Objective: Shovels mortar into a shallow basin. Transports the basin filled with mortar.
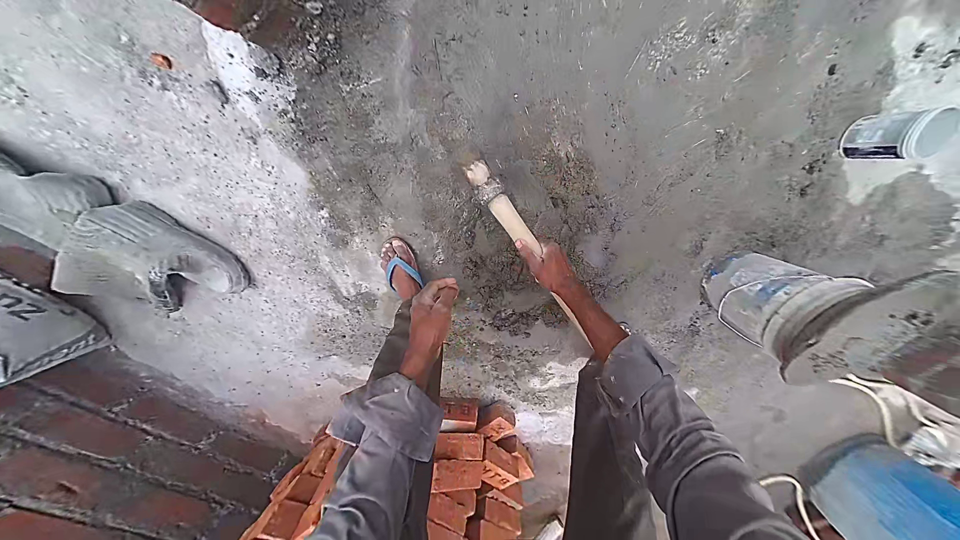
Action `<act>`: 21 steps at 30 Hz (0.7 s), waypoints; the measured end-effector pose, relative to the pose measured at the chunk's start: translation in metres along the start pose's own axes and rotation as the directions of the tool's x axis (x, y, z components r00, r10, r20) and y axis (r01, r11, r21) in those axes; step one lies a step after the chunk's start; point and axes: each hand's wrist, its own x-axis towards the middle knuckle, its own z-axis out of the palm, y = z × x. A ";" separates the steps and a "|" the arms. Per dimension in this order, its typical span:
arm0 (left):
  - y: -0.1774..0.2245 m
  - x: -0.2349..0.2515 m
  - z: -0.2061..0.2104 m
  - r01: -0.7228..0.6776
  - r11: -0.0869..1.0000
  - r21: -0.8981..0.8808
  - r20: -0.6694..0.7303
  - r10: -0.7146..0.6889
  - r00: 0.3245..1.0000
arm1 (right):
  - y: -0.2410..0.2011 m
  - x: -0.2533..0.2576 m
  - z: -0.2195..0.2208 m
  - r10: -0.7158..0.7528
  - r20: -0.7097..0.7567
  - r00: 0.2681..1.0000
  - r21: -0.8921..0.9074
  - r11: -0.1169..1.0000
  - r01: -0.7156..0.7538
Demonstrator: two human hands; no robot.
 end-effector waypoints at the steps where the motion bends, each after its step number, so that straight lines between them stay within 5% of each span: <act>1: 0.003 0.003 -0.003 -0.007 1.000 -0.020 -0.004 0.007 1.000 | 0.022 -0.014 -0.006 0.018 0.005 1.000 -0.026 1.000 -0.018; 4: 0.006 0.004 -0.020 0.012 0.995 -0.097 0.007 -0.012 1.000 | 0.078 -0.059 -0.008 0.012 -0.023 1.000 -0.110 0.994 -0.015; 7: 0.005 0.001 -0.032 0.090 0.972 -0.218 -0.024 -0.097 0.995 | 0.064 -0.081 -0.012 0.022 0.058 0.998 -0.202 0.979 -0.010; 15: 0.013 0.001 -0.043 0.037 0.987 -0.158 -0.134 -0.059 0.989 | -0.161 0.003 0.070 -0.437 -0.066 0.897 -0.064 0.899 0.433; 19: -0.002 -0.006 -0.034 0.035 0.991 -0.131 -0.137 -0.053 0.989 | -0.236 0.069 0.094 -0.459 0.015 0.888 -0.016 0.888 0.459; 21: -0.005 -0.007 -0.030 0.034 0.990 -0.134 -0.159 -0.055 0.986 | -0.236 0.076 0.095 -0.428 0.038 0.903 -0.034 0.902 0.430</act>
